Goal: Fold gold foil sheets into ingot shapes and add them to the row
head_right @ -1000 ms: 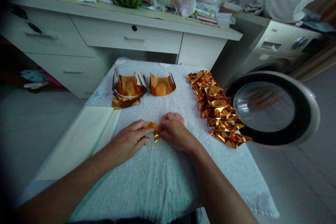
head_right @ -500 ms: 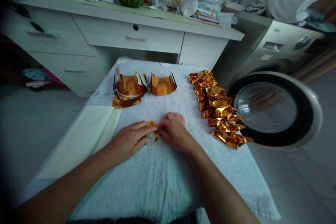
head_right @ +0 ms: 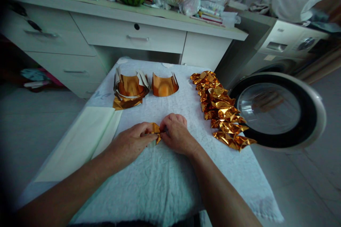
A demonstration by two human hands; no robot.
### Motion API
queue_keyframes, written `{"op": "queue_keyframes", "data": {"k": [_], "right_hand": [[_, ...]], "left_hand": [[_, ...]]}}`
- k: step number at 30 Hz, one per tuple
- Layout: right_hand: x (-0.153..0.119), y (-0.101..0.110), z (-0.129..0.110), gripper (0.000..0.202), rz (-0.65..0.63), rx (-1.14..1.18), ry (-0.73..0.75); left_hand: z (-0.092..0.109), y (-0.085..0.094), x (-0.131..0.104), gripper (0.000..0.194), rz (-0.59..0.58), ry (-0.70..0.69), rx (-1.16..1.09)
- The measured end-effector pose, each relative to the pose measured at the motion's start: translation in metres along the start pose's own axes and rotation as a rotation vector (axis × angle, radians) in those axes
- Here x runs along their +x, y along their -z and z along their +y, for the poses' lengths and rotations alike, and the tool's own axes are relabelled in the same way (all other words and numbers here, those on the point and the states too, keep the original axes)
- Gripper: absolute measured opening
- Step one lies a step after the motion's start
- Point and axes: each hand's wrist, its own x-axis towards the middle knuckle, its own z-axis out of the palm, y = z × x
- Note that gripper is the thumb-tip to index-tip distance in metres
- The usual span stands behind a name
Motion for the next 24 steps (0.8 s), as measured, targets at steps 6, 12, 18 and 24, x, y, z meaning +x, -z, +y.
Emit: {"op": "queue_keyframes", "data": {"k": [6,12,18,24], "right_hand": [[-0.002,0.0,0.0,0.014,-0.022,-0.035,0.011],[-0.004,0.003,-0.003,0.02,-0.048,-0.05,0.005],[-0.004,0.003,-0.002,0.008,-0.038,-0.034,0.042],[-0.003,-0.001,-0.002,0.01,-0.026,-0.051,0.019]], "left_hand": [[-0.006,0.003,-0.003,0.028,-0.051,-0.321,0.262],[-0.011,0.001,-0.004,0.025,0.006,-0.382,0.276],[-0.012,0.002,-0.004,0.023,0.044,-0.423,0.293],[-0.012,0.002,-0.005,0.021,0.045,-0.428,0.282]]}}
